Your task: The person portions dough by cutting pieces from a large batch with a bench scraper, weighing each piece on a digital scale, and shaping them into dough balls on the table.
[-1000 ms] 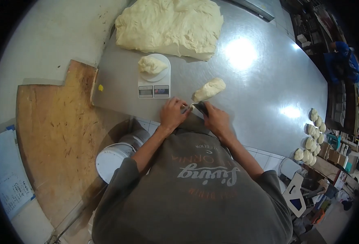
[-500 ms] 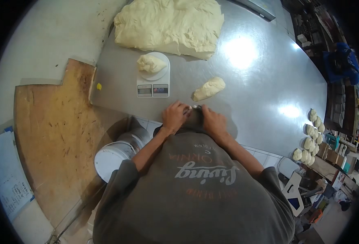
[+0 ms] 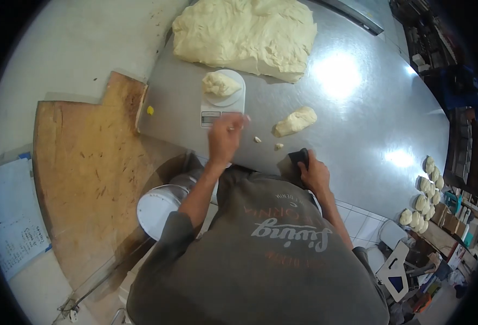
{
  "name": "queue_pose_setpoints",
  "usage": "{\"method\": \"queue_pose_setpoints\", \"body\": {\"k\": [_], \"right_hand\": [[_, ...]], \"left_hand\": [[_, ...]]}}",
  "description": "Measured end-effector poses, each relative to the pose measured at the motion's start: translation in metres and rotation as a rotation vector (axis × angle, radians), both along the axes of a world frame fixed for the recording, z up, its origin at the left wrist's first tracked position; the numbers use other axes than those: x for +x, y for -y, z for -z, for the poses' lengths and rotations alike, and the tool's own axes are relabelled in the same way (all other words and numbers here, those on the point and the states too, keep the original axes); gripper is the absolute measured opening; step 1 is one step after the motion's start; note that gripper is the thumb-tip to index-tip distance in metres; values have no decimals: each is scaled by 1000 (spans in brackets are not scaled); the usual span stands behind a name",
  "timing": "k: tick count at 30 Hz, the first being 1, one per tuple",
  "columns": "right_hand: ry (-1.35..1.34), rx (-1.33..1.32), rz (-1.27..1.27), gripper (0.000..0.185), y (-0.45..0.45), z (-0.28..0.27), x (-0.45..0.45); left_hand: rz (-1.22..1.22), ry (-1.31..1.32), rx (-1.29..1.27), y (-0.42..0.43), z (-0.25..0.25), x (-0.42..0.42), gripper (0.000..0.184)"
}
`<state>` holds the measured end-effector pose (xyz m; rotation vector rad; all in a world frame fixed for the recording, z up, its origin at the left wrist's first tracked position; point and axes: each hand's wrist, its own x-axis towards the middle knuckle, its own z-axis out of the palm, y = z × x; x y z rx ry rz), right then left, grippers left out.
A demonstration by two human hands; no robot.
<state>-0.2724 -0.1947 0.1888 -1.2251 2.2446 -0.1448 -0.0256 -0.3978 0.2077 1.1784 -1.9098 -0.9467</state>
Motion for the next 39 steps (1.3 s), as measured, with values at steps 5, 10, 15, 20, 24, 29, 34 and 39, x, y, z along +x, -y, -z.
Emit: {"method": "queue_pose_setpoints", "body": {"k": [5, 10, 15, 20, 24, 29, 34, 39], "right_hand": [[25, -26, -20, 40, 4, 4, -2], [33, -35, -26, 42, 7, 1, -9], [99, -118, 70, 44, 6, 8, -16], [156, -439, 336, 42, 8, 19, -47], [258, -429, 595, 47, -3, 57, -84], [454, -609, 825, 44, -25, 77, -60], [280, -577, 825, 55, -27, 96, -47], [143, -553, 900, 62, -16, 100, -40]], "left_hand": [[-300, -138, -472, 92, -22, -5, 19], [-127, 584, -372, 142, -10, 11, 30], [-164, 391, -357, 156, -53, 17, 27], [-487, 50, 11, 161, 3, 64, 31], [-699, -197, 96, 114, 131, 121, 27], [-619, 15, -90, 75, 133, 128, 20], [-616, 90, -108, 79, 132, 122, 16], [-586, 94, -95, 79, 124, 123, 15]]}}
